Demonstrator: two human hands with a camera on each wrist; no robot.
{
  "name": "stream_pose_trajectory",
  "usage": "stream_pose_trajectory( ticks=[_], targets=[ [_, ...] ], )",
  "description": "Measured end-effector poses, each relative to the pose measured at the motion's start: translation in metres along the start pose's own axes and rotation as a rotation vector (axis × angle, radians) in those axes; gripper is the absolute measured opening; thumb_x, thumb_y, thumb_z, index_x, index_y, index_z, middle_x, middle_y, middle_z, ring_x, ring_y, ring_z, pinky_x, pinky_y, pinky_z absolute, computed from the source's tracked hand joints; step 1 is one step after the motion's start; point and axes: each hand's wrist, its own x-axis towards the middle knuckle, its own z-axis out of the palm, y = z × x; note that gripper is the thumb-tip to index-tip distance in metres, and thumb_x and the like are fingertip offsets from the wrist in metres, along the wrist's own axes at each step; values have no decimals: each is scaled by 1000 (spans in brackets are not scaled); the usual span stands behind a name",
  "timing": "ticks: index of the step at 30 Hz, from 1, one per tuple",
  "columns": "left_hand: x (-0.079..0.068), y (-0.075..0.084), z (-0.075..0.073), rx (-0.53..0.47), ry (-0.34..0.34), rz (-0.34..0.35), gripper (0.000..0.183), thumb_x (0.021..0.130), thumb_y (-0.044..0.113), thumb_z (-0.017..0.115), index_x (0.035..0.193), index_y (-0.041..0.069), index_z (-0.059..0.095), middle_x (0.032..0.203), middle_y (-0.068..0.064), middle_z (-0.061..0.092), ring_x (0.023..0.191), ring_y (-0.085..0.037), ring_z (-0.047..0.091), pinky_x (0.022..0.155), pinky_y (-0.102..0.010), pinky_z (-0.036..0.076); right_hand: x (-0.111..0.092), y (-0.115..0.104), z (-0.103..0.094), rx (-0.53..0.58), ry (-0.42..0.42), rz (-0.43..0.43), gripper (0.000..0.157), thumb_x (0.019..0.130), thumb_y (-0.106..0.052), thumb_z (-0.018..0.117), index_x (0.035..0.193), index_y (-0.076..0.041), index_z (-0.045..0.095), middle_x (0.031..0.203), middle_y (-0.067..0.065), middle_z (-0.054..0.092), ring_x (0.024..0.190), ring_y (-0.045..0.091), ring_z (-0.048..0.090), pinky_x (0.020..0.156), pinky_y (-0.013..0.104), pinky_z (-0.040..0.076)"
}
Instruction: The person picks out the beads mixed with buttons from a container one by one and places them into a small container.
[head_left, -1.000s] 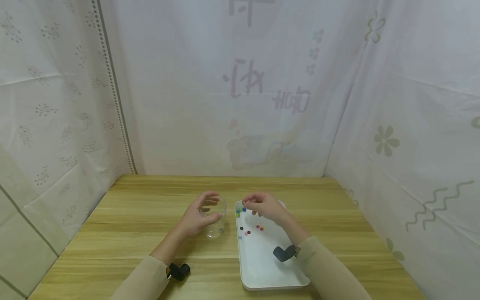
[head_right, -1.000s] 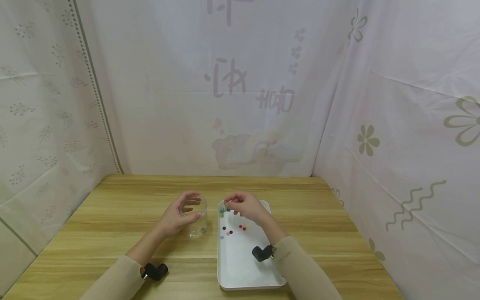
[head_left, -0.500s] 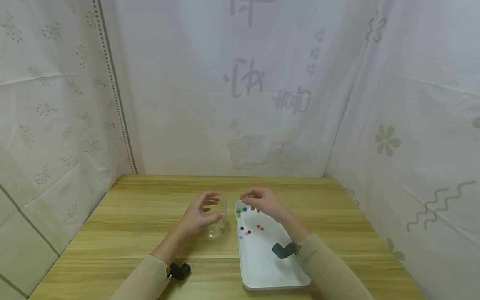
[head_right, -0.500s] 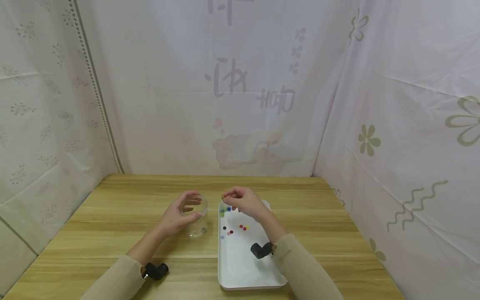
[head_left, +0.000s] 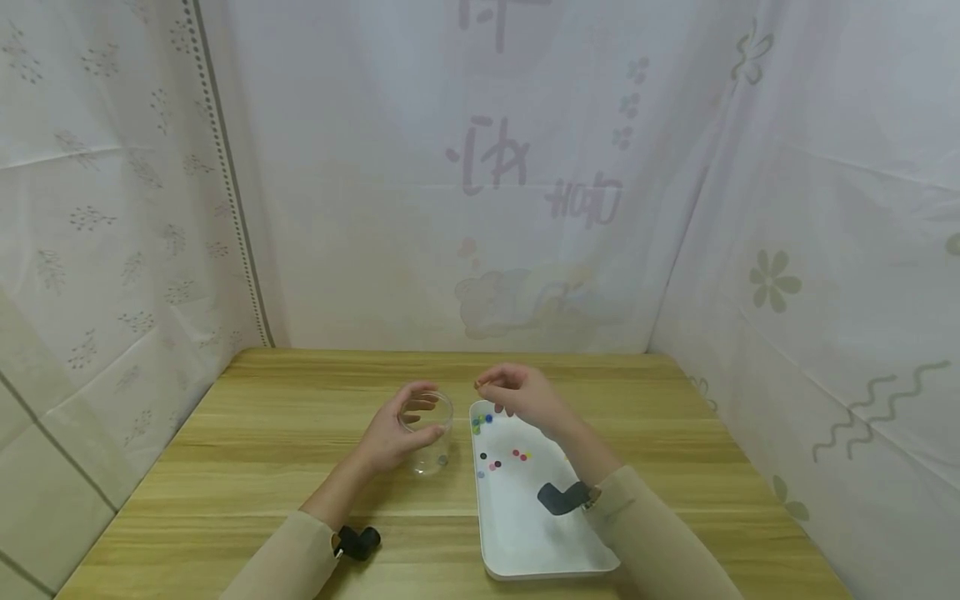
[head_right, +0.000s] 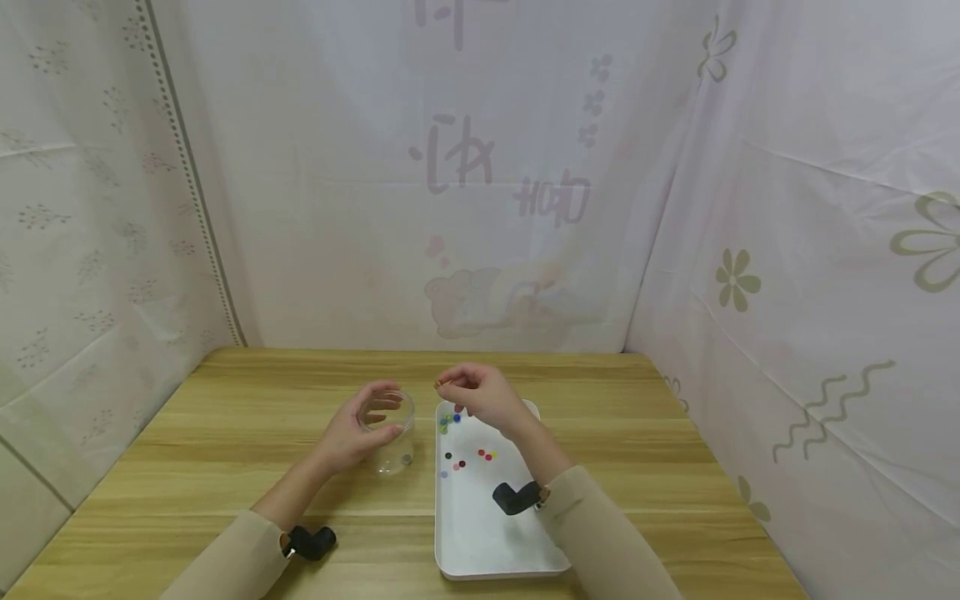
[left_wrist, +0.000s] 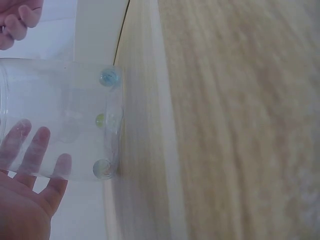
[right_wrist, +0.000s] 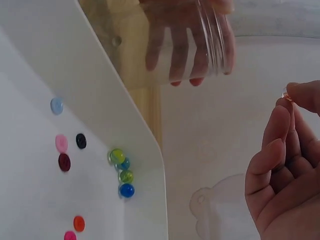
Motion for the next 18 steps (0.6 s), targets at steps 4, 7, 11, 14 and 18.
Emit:
stream_pose_trajectory(
  ticks=[4,7,11,14,18],
  targets=[
    [0,0,-1,8,-3,3,64,96,23,82,153,19,54,151,-23,63,140,-45,60,118,-70,47,0,-6,5,10,2,-16,25,104,-21,76,124,-7,76,105,-1,78,80,21,66,65,27,53],
    [0,-1,-1,7,-5,5,64,96,24,82,153,19,54,151,-22,63,140,-44,60,118,-70,47,-1,-12,9,19,4,-18,25,104,-21,76,124,-7,76,104,-3,78,77,17,64,66,27,53],
    [1,-1,-2,4,-5,8,64,96,24,82,153,19,53,151,-23,62,141,-44,59,118,-70,47,-1,-17,14,33,3,-18,25,103,-21,77,124,-7,77,105,-4,78,77,19,65,64,24,52],
    [1,-2,-2,1,-8,9,64,96,23,82,154,19,53,152,-24,62,141,-44,59,118,-71,46,0,-19,17,37,6,-26,24,103,-21,77,123,-8,77,105,-2,78,78,24,66,64,23,52],
    [1,-2,-2,-2,-12,9,65,97,23,82,154,20,53,152,-26,61,141,-45,59,118,-72,45,2,-21,22,30,3,-36,24,102,-22,78,123,-10,78,106,3,79,81,31,67,66,24,54]
  ],
)
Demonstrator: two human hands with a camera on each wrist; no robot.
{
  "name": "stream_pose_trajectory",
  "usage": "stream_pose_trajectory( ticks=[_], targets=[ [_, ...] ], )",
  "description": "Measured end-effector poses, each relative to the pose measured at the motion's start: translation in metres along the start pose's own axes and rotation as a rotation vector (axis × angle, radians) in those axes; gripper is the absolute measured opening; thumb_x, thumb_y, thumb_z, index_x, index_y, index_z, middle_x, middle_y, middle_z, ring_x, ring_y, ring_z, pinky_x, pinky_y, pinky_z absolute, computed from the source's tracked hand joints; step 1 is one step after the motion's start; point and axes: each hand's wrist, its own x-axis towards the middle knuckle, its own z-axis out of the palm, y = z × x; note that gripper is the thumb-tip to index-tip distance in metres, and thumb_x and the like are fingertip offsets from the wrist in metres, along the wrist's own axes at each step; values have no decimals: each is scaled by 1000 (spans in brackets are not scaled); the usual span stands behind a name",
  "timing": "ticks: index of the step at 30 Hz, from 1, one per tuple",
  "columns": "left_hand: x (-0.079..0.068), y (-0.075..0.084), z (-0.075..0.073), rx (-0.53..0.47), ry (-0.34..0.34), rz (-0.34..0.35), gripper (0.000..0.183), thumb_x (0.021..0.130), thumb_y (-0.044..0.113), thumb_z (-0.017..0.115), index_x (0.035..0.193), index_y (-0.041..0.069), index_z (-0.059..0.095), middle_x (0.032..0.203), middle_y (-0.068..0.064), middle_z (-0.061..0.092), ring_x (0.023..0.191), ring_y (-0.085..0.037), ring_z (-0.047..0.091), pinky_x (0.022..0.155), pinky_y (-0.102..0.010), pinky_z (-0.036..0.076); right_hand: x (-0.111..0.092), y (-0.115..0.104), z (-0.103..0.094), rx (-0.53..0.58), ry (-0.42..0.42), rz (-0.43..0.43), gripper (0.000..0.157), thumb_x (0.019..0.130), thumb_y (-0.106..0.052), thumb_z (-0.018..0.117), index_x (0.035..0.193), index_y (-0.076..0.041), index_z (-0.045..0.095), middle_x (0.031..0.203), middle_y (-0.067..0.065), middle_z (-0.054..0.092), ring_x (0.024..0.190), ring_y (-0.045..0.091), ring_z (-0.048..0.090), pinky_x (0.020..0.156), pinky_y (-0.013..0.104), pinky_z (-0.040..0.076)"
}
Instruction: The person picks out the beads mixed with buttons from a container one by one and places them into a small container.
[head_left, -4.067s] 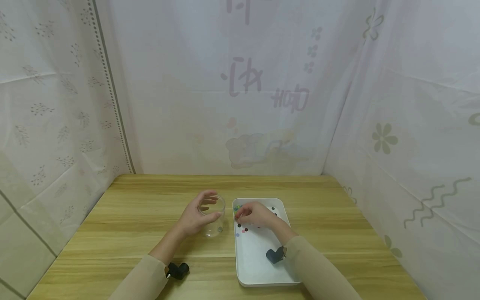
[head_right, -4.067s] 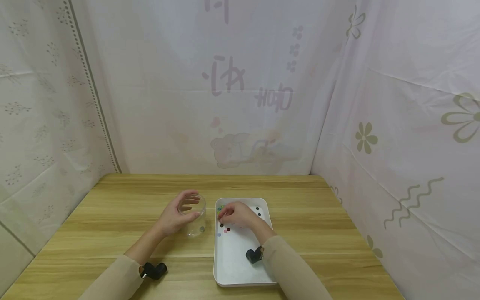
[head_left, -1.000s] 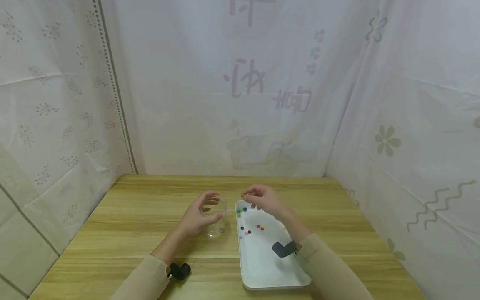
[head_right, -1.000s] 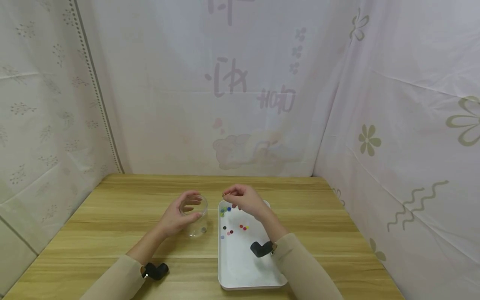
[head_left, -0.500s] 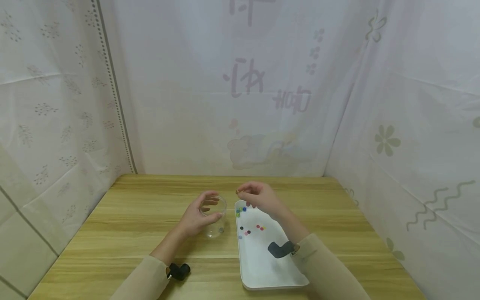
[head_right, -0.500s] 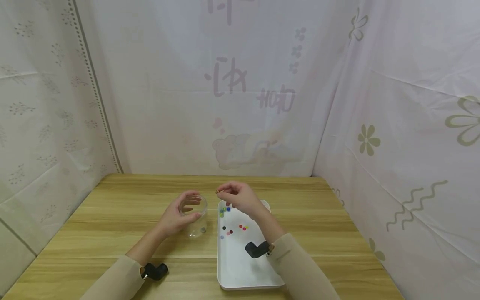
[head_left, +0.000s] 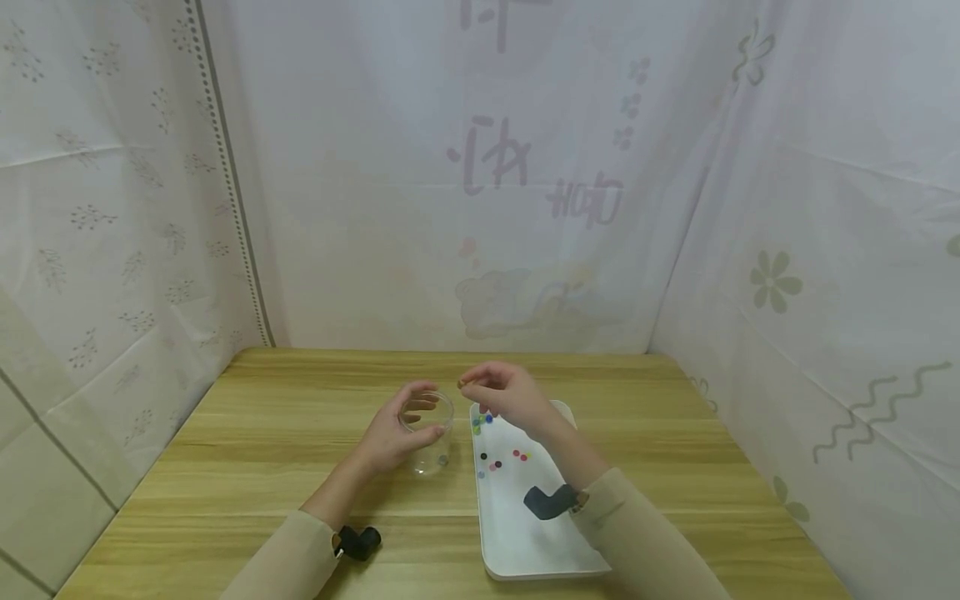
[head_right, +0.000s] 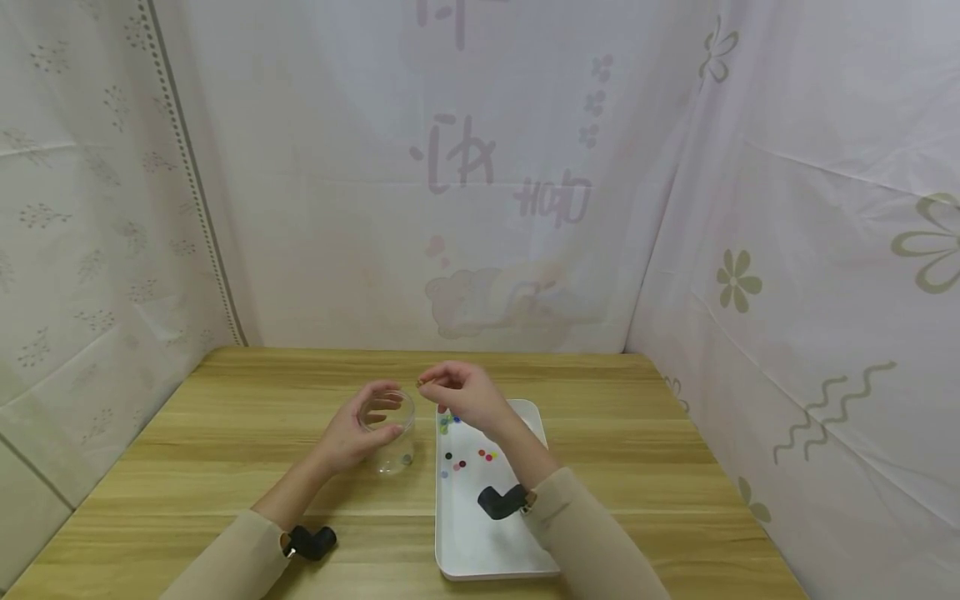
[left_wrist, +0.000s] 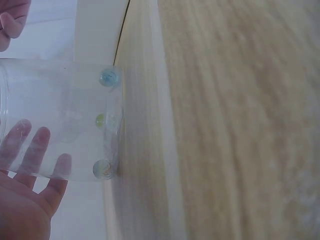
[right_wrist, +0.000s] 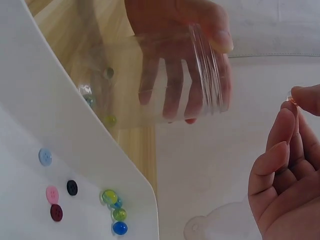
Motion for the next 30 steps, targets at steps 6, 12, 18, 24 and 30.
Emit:
stream_pose_trajectory(
  ticks=[6,12,18,24,30],
  targets=[
    [-1,2,-1,1,0,-2,66,96,23,82,155,18,52,154,-25,60,142,-44,59,119,-71,45,2,-5,9,-6,-23,-4,25,102,-24,78,123,-11,77,97,2,76,78,26,66,62,24,52],
    [-1,2,0,1,6,-1,66,96,23,82,155,18,52,154,-20,62,143,-42,58,119,-69,46,5,-6,17,-11,-52,-7,23,102,-25,77,122,-13,78,91,-3,74,75,17,64,63,25,52],
    [-1,1,0,-6,5,8,65,96,24,82,154,20,53,152,-12,63,144,-45,56,119,-68,46,8,-3,26,-16,-53,0,22,101,-26,78,120,-15,79,95,-2,76,76,15,64,62,24,51],
    [0,1,0,-10,4,2,66,97,23,82,155,17,52,154,-12,62,145,-49,54,120,-68,46,11,-3,31,-8,-64,22,22,101,-26,77,120,-15,78,100,8,77,75,13,63,61,24,49],
    [0,1,-1,-18,-1,2,66,97,22,81,156,17,51,155,-13,61,146,-52,52,120,-68,45,16,-4,32,-16,-48,21,21,102,-25,77,121,-16,78,99,9,76,75,13,63,62,25,49]
  ],
)
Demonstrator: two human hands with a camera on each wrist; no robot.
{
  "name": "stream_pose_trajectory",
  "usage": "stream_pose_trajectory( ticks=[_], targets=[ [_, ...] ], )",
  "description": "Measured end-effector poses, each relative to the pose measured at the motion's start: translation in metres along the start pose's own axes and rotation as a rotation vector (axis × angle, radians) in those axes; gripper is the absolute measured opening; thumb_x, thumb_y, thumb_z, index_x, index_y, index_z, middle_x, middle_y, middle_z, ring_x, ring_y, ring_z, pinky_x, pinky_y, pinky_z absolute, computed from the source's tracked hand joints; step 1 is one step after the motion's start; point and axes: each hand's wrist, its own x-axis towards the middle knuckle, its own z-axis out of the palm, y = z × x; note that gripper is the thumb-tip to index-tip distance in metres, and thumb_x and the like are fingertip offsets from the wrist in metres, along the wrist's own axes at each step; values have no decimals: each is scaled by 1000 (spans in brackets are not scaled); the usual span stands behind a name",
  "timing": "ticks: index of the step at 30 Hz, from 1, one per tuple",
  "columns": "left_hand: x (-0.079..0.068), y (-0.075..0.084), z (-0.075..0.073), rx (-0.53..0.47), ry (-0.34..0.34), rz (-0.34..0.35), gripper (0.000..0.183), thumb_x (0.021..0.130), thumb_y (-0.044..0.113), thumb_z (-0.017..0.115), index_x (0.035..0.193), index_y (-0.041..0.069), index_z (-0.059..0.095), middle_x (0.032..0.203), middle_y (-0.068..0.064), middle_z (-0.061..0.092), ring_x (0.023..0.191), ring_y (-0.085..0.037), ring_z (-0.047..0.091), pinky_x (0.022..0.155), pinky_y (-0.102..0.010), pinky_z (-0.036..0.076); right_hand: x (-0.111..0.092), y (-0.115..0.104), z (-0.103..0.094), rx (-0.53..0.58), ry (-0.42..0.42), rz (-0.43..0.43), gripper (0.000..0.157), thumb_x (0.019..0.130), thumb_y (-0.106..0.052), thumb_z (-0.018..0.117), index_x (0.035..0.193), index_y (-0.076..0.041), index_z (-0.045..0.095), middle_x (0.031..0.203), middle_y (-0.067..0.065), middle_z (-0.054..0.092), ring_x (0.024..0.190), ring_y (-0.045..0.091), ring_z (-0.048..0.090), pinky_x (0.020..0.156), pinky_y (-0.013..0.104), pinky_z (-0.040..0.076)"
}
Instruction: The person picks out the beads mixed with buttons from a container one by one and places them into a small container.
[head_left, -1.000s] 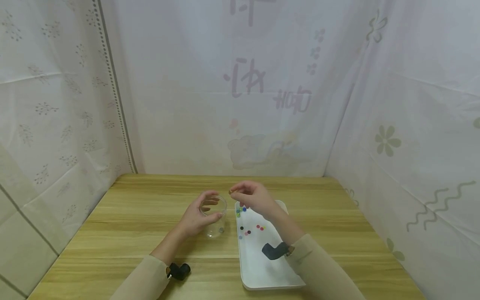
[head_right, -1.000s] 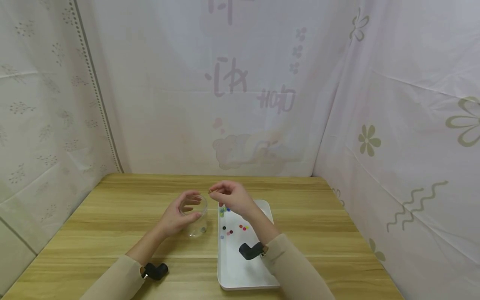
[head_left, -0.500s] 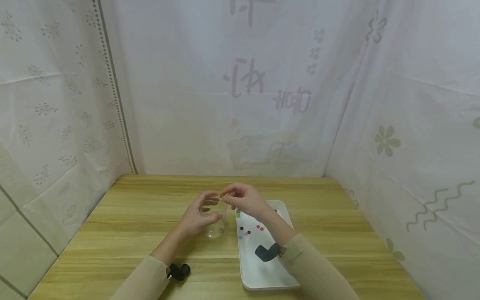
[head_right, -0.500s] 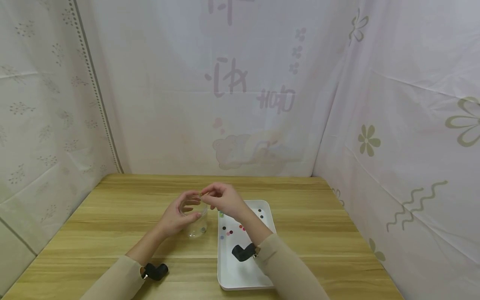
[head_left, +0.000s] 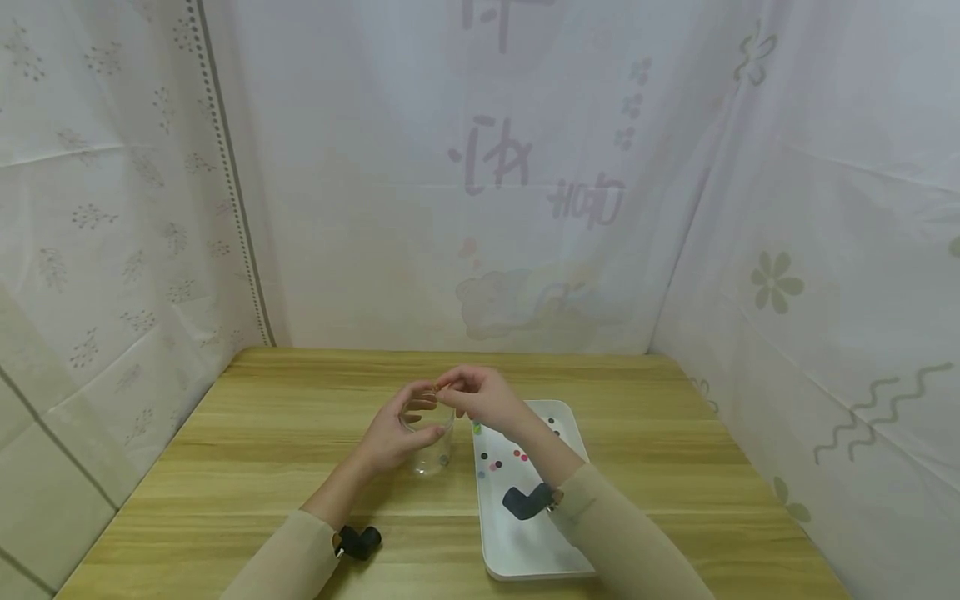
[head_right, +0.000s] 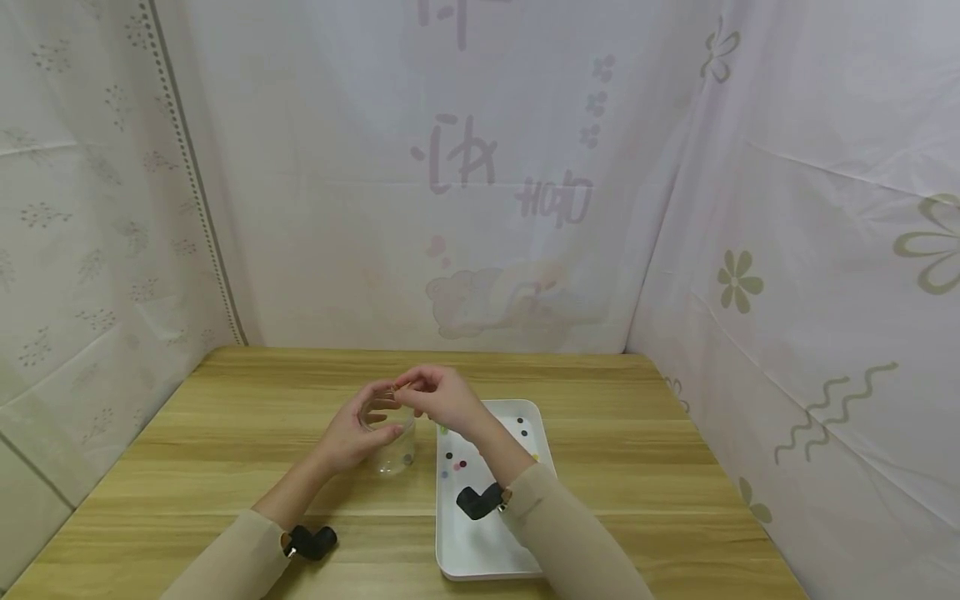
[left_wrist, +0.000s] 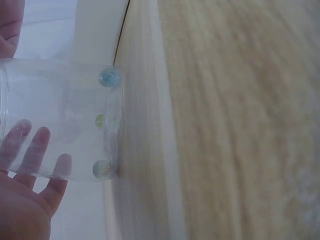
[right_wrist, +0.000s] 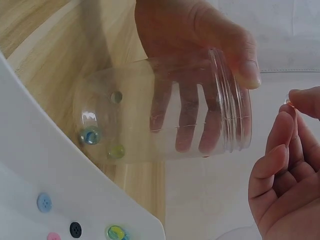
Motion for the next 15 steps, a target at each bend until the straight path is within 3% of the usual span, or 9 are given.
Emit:
stream_pose_trajectory(
  ticks=[5,12,15],
  targets=[
    [0,0,0,5,-2,3,65,97,23,81,155,18,52,154,-12,62,145,-51,53,120,-68,45,2,0,1,8,-9,0,21,102,-25,77,121,-16,78,104,18,75,75,12,63,63,25,49],
    [0,1,0,10,4,5,65,97,24,81,155,17,53,153,-11,63,143,-46,56,119,-67,46,3,3,3,-16,-17,-18,20,103,-26,76,120,-16,79,103,2,74,79,15,65,67,29,52],
    [0,1,1,12,9,1,64,97,24,81,154,18,54,152,-10,64,143,-41,58,119,-67,46,3,4,3,-36,-17,-24,19,103,-26,76,120,-18,79,108,1,73,81,16,67,68,29,53]
  ],
)
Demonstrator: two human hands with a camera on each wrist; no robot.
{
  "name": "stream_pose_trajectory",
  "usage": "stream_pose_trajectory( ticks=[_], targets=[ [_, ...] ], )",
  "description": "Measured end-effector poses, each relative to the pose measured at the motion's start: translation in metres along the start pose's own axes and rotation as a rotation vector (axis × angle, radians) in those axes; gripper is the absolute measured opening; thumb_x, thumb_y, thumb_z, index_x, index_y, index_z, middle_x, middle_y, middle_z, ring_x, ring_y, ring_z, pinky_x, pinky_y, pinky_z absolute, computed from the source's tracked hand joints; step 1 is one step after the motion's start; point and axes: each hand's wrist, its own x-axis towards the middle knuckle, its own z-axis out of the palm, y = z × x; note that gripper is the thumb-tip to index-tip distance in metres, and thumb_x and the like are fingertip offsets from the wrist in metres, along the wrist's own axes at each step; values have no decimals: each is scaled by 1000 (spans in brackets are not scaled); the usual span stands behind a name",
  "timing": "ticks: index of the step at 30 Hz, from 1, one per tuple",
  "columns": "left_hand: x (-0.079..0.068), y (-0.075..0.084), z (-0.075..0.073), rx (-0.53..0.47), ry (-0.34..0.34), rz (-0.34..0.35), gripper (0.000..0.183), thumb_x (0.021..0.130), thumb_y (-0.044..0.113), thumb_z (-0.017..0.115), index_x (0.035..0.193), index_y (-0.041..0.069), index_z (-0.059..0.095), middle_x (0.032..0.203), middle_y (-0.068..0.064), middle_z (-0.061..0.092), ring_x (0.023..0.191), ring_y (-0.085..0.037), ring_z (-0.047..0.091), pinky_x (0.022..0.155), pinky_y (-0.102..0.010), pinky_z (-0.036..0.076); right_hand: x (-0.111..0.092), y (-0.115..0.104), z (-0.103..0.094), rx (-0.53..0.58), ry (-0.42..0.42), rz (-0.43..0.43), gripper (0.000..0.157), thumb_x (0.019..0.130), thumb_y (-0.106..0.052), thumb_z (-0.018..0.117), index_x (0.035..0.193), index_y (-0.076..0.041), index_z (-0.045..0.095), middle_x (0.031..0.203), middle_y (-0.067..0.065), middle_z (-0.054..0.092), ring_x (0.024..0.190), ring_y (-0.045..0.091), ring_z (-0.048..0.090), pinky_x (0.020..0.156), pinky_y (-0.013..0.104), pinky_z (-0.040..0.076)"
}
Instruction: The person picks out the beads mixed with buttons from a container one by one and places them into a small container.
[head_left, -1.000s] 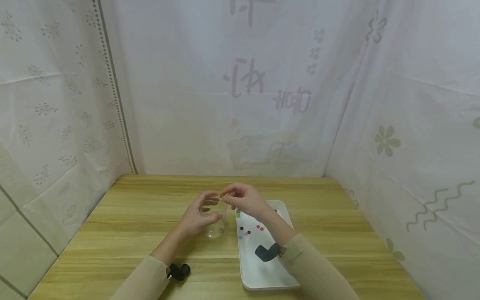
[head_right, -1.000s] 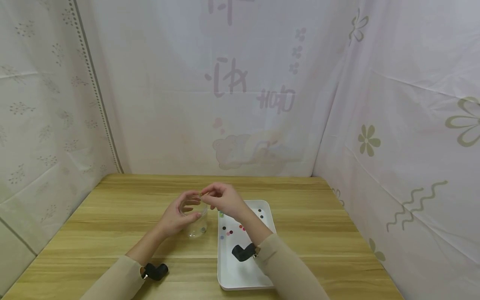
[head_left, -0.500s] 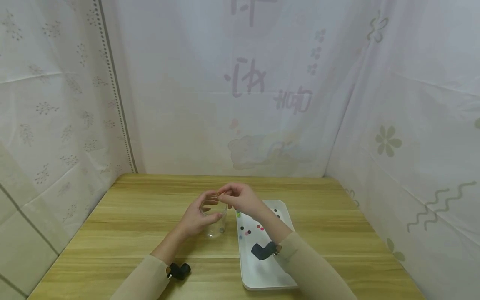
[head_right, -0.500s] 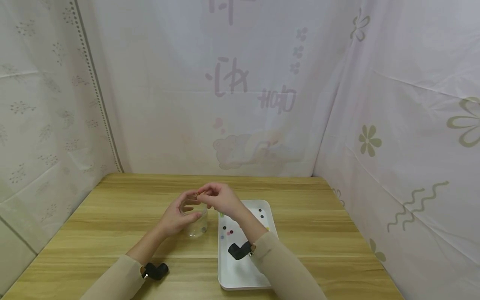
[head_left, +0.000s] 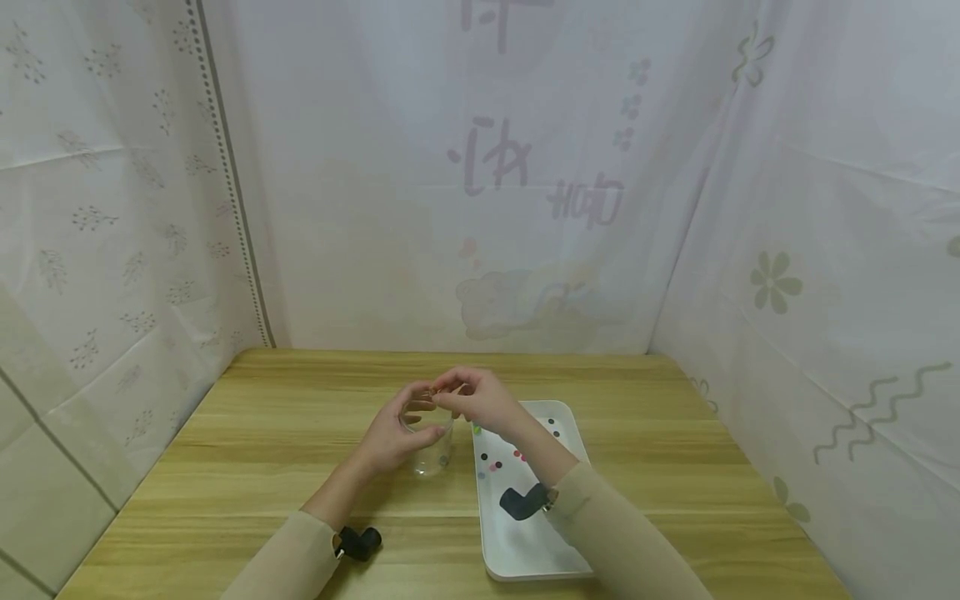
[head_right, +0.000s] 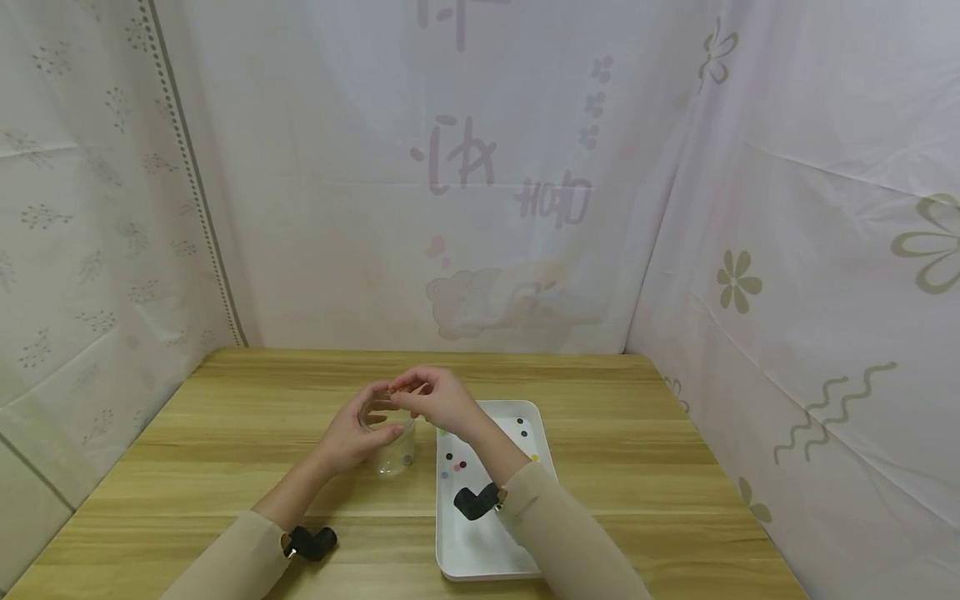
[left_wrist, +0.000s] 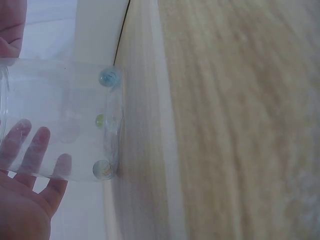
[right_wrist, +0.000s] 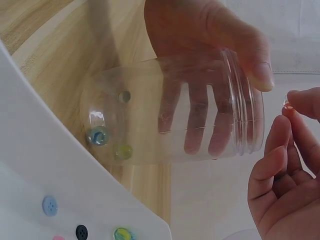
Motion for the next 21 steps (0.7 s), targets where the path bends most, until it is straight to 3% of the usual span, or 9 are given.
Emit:
stream_pose_trajectory(
  ticks=[6,12,21],
  targets=[
    [-1,-1,0,2,4,0,64,96,24,82,154,18,54,152,-9,65,142,-36,59,119,-65,48,0,2,2,-6,-3,-3,23,103,-27,76,122,-15,79,115,4,74,82,16,69,72,29,57],
    [-1,-1,0,-11,-3,7,65,97,24,82,155,19,53,154,-10,63,143,-43,57,119,-69,46,-1,5,0,18,5,1,30,103,-29,76,130,-16,75,121,6,73,88,21,70,79,32,60],
    [-1,0,-1,2,-4,-5,66,97,24,82,156,16,52,153,-20,62,142,-42,59,119,-70,46,-6,17,-16,37,33,26,47,104,-32,76,148,-21,65,136,16,68,92,32,72,75,32,57]
  ],
)
